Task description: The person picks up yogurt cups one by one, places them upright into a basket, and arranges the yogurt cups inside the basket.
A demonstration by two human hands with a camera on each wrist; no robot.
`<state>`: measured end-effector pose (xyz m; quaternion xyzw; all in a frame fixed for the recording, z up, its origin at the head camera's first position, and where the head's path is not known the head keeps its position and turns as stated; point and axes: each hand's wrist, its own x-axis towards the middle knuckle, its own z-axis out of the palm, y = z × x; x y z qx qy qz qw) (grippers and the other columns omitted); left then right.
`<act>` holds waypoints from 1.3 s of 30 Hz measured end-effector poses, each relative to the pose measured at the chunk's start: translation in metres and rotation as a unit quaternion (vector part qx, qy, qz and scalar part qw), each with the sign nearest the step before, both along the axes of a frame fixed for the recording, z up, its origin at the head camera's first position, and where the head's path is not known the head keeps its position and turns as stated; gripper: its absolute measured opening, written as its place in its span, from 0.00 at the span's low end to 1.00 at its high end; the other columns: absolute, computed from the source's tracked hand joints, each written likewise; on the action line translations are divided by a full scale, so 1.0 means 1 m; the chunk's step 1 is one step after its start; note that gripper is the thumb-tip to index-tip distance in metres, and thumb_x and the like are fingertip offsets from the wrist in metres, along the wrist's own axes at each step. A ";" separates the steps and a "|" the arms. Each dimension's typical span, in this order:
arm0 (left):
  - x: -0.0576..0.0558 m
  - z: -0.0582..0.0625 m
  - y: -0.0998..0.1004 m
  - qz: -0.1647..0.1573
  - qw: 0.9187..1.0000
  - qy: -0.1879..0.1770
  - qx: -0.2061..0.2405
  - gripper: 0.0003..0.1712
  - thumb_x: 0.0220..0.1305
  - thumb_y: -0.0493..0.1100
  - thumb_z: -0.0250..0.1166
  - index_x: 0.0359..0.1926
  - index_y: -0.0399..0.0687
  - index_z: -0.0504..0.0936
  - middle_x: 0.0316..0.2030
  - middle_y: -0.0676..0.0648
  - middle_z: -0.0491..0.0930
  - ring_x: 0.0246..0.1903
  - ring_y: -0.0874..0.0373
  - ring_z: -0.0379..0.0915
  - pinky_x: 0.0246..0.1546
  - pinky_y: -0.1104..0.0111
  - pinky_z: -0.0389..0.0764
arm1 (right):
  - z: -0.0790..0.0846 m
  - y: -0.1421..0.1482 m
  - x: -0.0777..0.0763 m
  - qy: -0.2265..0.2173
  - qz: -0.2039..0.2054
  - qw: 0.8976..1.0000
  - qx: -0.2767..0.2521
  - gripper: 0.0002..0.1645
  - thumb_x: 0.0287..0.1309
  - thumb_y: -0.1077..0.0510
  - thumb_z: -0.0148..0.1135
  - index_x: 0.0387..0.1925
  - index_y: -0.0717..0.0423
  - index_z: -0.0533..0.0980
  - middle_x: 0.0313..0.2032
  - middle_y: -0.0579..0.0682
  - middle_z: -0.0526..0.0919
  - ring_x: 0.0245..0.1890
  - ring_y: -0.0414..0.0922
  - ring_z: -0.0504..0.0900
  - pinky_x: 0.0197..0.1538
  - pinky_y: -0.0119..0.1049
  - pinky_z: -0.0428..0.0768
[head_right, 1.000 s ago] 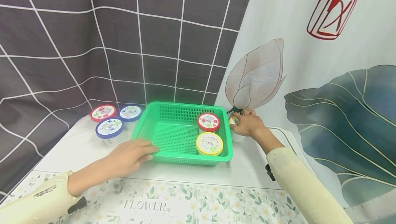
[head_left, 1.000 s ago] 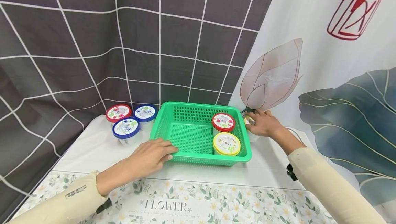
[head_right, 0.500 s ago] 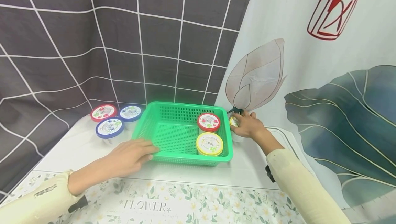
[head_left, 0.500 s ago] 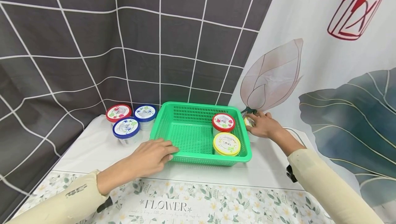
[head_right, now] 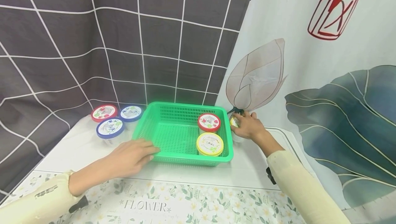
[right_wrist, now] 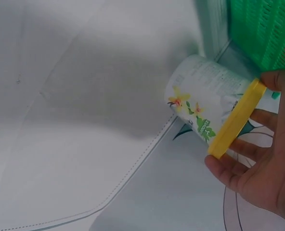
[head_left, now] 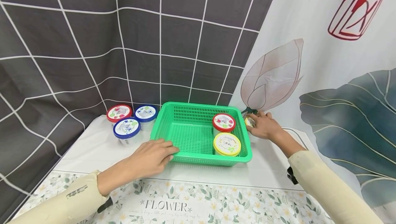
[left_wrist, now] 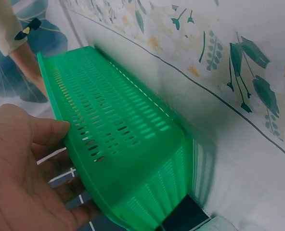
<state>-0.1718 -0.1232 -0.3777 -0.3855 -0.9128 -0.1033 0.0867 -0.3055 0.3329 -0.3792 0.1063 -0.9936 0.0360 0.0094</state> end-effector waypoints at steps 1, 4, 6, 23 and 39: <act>0.000 0.000 0.000 -0.002 1.000 0.003 -0.001 0.17 0.78 0.38 0.67 0.63 0.50 0.91 0.49 0.53 0.90 0.45 0.55 0.83 0.45 0.60 0.88 | 0.000 0.000 0.000 0.003 0.000 1.000 0.001 0.40 0.77 0.38 0.53 0.80 0.53 0.73 0.73 0.74 0.74 0.62 0.73 0.75 0.60 0.73 0.84; 0.000 0.000 0.000 -0.005 1.000 0.009 -0.005 0.17 0.78 0.38 0.67 0.63 0.50 0.91 0.49 0.53 0.90 0.44 0.56 0.83 0.44 0.61 0.88 | 0.001 -0.001 0.001 0.008 -0.003 1.000 0.005 0.40 0.78 0.37 0.54 0.80 0.53 0.73 0.73 0.74 0.73 0.63 0.74 0.76 0.60 0.73 0.84; 0.000 0.000 0.000 -0.007 1.000 0.010 -0.007 0.17 0.79 0.38 0.67 0.63 0.50 0.91 0.49 0.53 0.90 0.45 0.55 0.83 0.44 0.61 0.88 | 0.002 0.000 0.001 0.013 -0.004 1.000 0.011 0.39 0.78 0.37 0.54 0.80 0.53 0.73 0.73 0.74 0.74 0.63 0.74 0.76 0.59 0.73 0.84; 0.001 0.004 -0.001 -0.018 1.000 0.004 -0.022 0.18 0.81 0.39 0.64 0.65 0.48 0.90 0.51 0.52 0.90 0.48 0.54 0.84 0.47 0.59 0.89 | 0.021 0.005 0.007 0.043 -0.009 0.999 0.013 0.42 0.76 0.34 0.54 0.79 0.54 0.74 0.70 0.72 0.77 0.63 0.72 0.75 0.55 0.72 0.85; -0.001 0.002 -0.001 -0.019 0.999 0.004 -0.026 0.18 0.81 0.39 0.65 0.65 0.49 0.90 0.51 0.52 0.90 0.47 0.54 0.84 0.45 0.61 0.88 | 0.045 0.010 0.011 0.070 -0.002 0.998 0.004 0.41 0.74 0.35 0.54 0.78 0.52 0.76 0.68 0.73 0.78 0.63 0.75 0.76 0.53 0.74 0.84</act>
